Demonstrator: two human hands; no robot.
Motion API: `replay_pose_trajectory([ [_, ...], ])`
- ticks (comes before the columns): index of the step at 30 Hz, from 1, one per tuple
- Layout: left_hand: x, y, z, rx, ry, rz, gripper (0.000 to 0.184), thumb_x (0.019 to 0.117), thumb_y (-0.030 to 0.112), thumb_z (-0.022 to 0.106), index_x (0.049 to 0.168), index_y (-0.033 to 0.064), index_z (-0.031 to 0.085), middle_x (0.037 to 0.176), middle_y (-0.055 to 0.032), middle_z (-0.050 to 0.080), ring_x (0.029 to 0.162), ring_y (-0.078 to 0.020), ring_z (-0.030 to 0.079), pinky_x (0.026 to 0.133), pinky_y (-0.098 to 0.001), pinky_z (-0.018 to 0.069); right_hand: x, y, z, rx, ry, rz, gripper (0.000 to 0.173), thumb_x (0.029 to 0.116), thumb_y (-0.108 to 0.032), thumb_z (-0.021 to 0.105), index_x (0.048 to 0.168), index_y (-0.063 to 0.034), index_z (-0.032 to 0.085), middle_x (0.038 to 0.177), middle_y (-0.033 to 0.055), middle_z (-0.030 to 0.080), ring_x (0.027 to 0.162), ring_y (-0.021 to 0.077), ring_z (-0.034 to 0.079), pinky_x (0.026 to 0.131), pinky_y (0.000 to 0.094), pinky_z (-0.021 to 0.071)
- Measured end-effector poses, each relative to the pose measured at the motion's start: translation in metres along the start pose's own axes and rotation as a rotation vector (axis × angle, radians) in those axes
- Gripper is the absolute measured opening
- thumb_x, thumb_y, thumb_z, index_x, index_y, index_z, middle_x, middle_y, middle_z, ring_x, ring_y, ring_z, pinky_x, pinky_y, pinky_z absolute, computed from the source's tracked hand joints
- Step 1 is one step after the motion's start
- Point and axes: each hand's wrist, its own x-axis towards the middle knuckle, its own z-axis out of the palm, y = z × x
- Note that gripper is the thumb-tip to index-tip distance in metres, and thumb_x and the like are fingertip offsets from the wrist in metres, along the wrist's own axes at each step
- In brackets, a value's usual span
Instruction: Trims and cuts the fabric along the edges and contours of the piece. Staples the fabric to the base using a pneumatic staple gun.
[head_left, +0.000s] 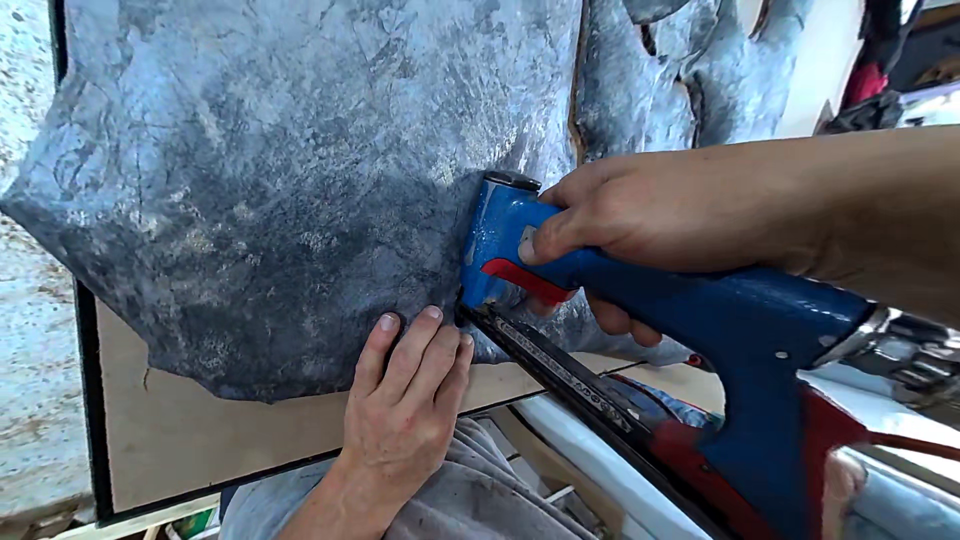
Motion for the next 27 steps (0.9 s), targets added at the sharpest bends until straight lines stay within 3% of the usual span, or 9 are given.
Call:
replay_pose_trajectory([
  [5, 0.003, -0.006, -0.008, 0.027, -0.039, 0.044, 0.027, 0.0943, 0.008, 0.06, 0.111, 0.0187, 0.079, 0.124, -0.0035, 0.07, 0.139, -0.0255, 0.049, 0.124, -0.0518, 0.0223, -0.002, 0.018, -0.005, 0.056, -0.003, -0.066, 0.024, 0.1083, -0.026, 0.046, 0.117, -0.0056, 0.055, 0.086, 0.0144, 0.072, 0.05, 0.0243, 0.067, 0.044, 0.039, 0.0589],
  [9, 0.029, -0.016, -0.042, 0.164, -0.244, 0.171, 0.028, 0.0984, 0.022, 0.058, 0.12, 0.0181, 0.075, 0.124, -0.0039, 0.071, 0.127, -0.0249, 0.06, 0.107, -0.0484, 0.0436, -0.016, 0.092, -0.009, 0.431, 0.078, -0.238, 0.029, 0.1082, -0.035, 0.044, 0.123, -0.0126, 0.057, 0.096, 0.0123, 0.076, 0.048, 0.0241, 0.065, 0.041, 0.0374, 0.0559],
  [11, 0.042, -0.024, -0.05, 0.231, -0.355, 0.26, 0.034, 0.0987, 0.03, 0.056, 0.126, 0.0183, 0.072, 0.132, -0.0059, 0.066, 0.126, -0.0277, 0.058, 0.104, -0.0516, 0.0417, -0.026, 0.125, -0.009, 0.535, 0.107, -0.316, 0.031, 0.1095, -0.036, 0.041, 0.127, -0.017, 0.057, 0.104, 0.0114, 0.075, 0.049, 0.0239, 0.066, 0.042, 0.036, 0.0572],
  [15, 0.051, -0.039, -0.05, 0.351, -0.423, 0.397, 0.037, 0.1012, 0.034, 0.054, 0.134, 0.0213, 0.067, 0.141, -0.0044, 0.061, 0.132, -0.0274, 0.052, 0.111, -0.0562, 0.0333, -0.022, 0.161, 0.003, 0.717, 0.134, -0.404, 0.028, 0.1104, -0.026, 0.037, 0.127, -0.0144, 0.056, 0.105, 0.017, 0.074, 0.049, 0.0276, 0.067, 0.041, 0.0398, 0.0584],
  [19, 0.05, -0.042, -0.049, 0.356, -0.409, 0.433, 0.036, 0.1028, 0.033, 0.052, 0.132, 0.0212, 0.069, 0.14, -0.0048, 0.061, 0.132, -0.0273, 0.052, 0.11, -0.056, 0.0324, -0.015, 0.159, 0.025, 0.729, 0.112, -0.396, 0.025, 0.1107, -0.022, 0.039, 0.127, -0.0135, 0.056, 0.101, 0.0154, 0.074, 0.049, 0.0262, 0.067, 0.042, 0.0373, 0.0589],
  [23, 0.047, -0.042, -0.049, 0.184, -0.279, 0.408, 0.024, 0.0975, 0.029, 0.06, 0.11, 0.0158, 0.076, 0.127, -0.0045, 0.069, 0.128, -0.0279, 0.058, 0.115, -0.0549, 0.0338, -0.013, 0.137, 0.031, 0.571, 0.092, -0.401, 0.019, 0.1094, -0.023, 0.046, 0.124, -0.0135, 0.054, 0.102, 0.0126, 0.074, 0.052, 0.027, 0.068, 0.044, 0.0379, 0.0602],
  [27, 0.029, -0.029, -0.039, 0.15, -0.241, 0.38, 0.033, 0.0977, 0.01, 0.053, 0.124, 0.0129, 0.073, 0.129, -0.0071, 0.069, 0.133, -0.0299, 0.056, 0.118, -0.055, 0.0339, -0.021, 0.108, 0.029, 0.385, 0.15, -0.359, 0.019, 0.1102, -0.027, 0.046, 0.123, -0.0133, 0.053, 0.1, 0.013, 0.075, 0.05, 0.0276, 0.068, 0.043, 0.0383, 0.0601],
])
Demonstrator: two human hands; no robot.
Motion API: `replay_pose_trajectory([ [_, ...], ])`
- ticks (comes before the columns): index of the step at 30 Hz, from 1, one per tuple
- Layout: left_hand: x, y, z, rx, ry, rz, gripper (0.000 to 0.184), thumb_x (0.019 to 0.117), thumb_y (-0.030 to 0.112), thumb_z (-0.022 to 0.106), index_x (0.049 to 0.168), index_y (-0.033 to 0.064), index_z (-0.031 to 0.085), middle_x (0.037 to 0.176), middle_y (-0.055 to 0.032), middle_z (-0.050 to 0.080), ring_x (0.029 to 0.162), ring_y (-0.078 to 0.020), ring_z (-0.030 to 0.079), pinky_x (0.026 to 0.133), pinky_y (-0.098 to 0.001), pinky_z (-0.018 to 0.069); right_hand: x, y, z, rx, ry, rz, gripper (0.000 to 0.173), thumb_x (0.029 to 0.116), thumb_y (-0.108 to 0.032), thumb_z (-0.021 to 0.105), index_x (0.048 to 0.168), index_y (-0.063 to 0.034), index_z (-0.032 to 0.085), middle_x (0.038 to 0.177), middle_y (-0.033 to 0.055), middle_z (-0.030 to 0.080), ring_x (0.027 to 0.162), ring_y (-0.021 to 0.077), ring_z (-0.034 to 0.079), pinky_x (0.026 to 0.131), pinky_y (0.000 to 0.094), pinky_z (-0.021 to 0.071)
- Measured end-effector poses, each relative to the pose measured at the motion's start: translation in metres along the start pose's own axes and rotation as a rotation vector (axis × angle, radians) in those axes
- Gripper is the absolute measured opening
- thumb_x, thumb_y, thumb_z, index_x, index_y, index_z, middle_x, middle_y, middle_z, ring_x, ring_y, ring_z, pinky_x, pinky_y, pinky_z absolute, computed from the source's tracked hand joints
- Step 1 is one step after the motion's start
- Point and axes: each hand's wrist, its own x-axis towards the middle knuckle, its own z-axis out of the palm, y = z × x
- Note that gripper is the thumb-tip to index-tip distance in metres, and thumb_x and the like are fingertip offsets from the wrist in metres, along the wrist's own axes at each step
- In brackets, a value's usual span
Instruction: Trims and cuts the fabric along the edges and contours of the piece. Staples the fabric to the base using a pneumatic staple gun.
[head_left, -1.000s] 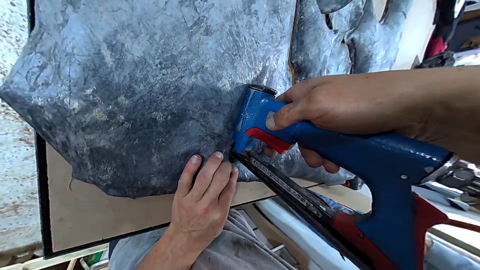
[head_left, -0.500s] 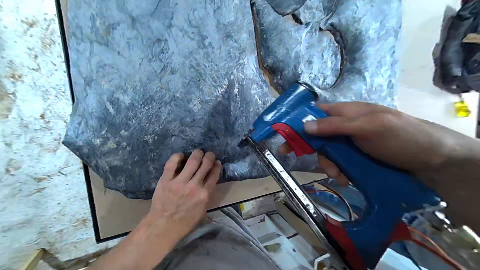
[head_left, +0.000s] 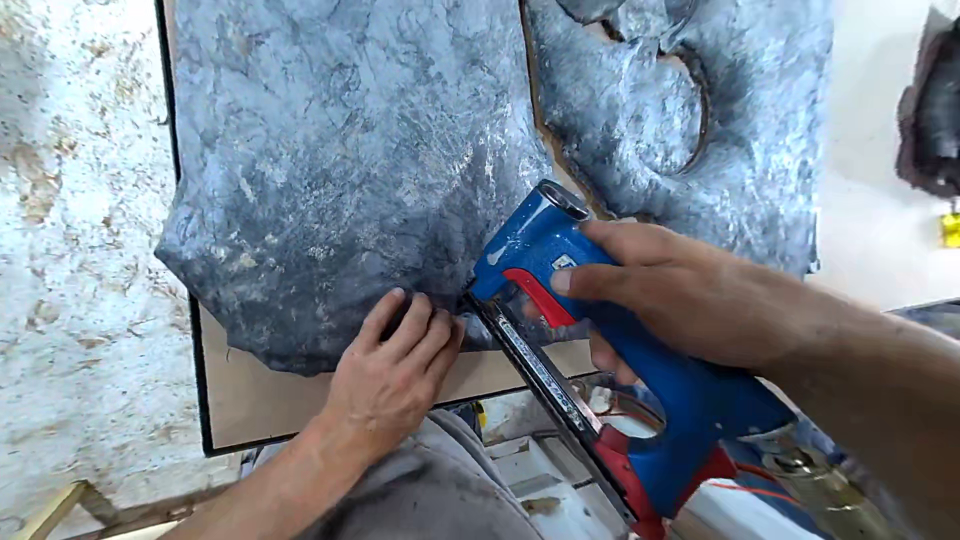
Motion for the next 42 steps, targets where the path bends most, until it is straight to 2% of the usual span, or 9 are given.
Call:
replay_pose_trajectory([
  [7, -0.01, -0.005, 0.014, -0.11, 0.116, -0.021, 0.029, 0.0977, 0.006, 0.055, 0.118, 0.0083, 0.075, 0.125, -0.0103, 0.069, 0.134, -0.032, 0.055, 0.123, -0.051, 0.0335, 0.012, -0.04, 0.024, -0.173, -0.01, 0.121, 0.022, 0.1104, -0.029, 0.047, 0.122, -0.0112, 0.052, 0.09, 0.0138, 0.071, 0.049, 0.025, 0.066, 0.043, 0.0385, 0.0598],
  [11, -0.01, -0.003, 0.019, -0.126, 0.202, -0.057, 0.023, 0.0968, 0.006, 0.059, 0.112, 0.0066, 0.076, 0.118, -0.0108, 0.07, 0.131, -0.0322, 0.057, 0.122, -0.0492, 0.036, 0.019, -0.058, 0.03, -0.236, -0.014, 0.177, 0.026, 0.1098, -0.029, 0.048, 0.129, -0.0117, 0.051, 0.096, 0.0132, 0.073, 0.049, 0.0246, 0.067, 0.043, 0.0393, 0.0604],
  [16, -0.017, 0.002, 0.024, -0.114, 0.28, -0.182, 0.019, 0.0958, 0.013, 0.063, 0.108, 0.0148, 0.077, 0.119, -0.0076, 0.068, 0.135, -0.0314, 0.051, 0.125, -0.0581, 0.0212, 0.035, -0.084, 0.03, -0.354, -0.085, 0.267, 0.021, 0.109, -0.025, 0.047, 0.117, -0.0067, 0.054, 0.09, 0.016, 0.072, 0.051, 0.0257, 0.067, 0.045, 0.0385, 0.0595],
  [25, -0.013, 0.002, 0.024, -0.151, 0.28, -0.21, 0.02, 0.0959, 0.011, 0.06, 0.104, 0.0141, 0.078, 0.115, -0.0069, 0.067, 0.13, -0.0298, 0.053, 0.124, -0.054, 0.0231, 0.052, -0.102, 0.03, -0.373, -0.132, 0.346, 0.022, 0.1092, -0.026, 0.046, 0.114, -0.0061, 0.054, 0.086, 0.0143, 0.072, 0.049, 0.0238, 0.066, 0.043, 0.0374, 0.058],
  [28, -0.013, 0.003, 0.024, -0.154, 0.272, -0.211, 0.019, 0.0963, 0.011, 0.06, 0.103, 0.0145, 0.078, 0.115, -0.0059, 0.068, 0.13, -0.0294, 0.052, 0.124, -0.0534, 0.0233, 0.051, -0.099, 0.03, -0.32, -0.14, 0.356, 0.021, 0.1089, -0.025, 0.046, 0.114, -0.0055, 0.053, 0.084, 0.0156, 0.07, 0.047, 0.0231, 0.064, 0.042, 0.036, 0.0568],
  [32, -0.014, 0.001, 0.024, -0.148, 0.267, -0.191, 0.02, 0.0961, 0.011, 0.061, 0.106, 0.0153, 0.078, 0.114, -0.0059, 0.069, 0.128, -0.03, 0.054, 0.123, -0.0538, 0.0258, 0.042, -0.079, 0.03, -0.045, -0.037, 0.363, 0.023, 0.1061, -0.025, 0.046, 0.115, -0.0054, 0.055, 0.079, 0.0159, 0.071, 0.042, 0.0233, 0.062, 0.037, 0.037, 0.0542],
  [35, -0.015, 0.002, 0.023, -0.145, 0.262, -0.195, 0.018, 0.0957, 0.011, 0.063, 0.105, 0.0158, 0.078, 0.111, -0.0052, 0.069, 0.127, -0.0293, 0.055, 0.121, -0.0532, 0.0278, 0.039, -0.066, 0.026, 0.106, -0.06, 0.391, 0.027, 0.1083, -0.029, 0.043, 0.117, -0.0058, 0.053, 0.083, 0.0169, 0.072, 0.044, 0.0233, 0.063, 0.039, 0.0367, 0.0547],
  [38, -0.015, 0.003, 0.022, -0.145, 0.253, -0.201, 0.018, 0.0956, 0.012, 0.063, 0.103, 0.0158, 0.079, 0.11, -0.0045, 0.07, 0.125, -0.029, 0.056, 0.12, -0.0523, 0.0294, 0.041, -0.063, 0.023, 0.145, -0.052, 0.408, 0.029, 0.1089, -0.03, 0.043, 0.112, -0.0041, 0.056, 0.083, 0.0187, 0.073, 0.043, 0.0238, 0.063, 0.038, 0.0362, 0.0539],
  [42, -0.013, 0.002, 0.021, -0.17, 0.253, -0.219, 0.016, 0.096, 0.014, 0.065, 0.102, 0.0156, 0.079, 0.108, -0.0038, 0.071, 0.123, -0.0276, 0.058, 0.119, -0.0508, 0.0322, 0.048, -0.065, 0.017, 0.136, -0.097, 0.441, 0.03, 0.1088, -0.032, 0.042, 0.113, -0.0057, 0.056, 0.084, 0.0179, 0.072, 0.043, 0.0227, 0.062, 0.038, 0.0354, 0.0535],
])
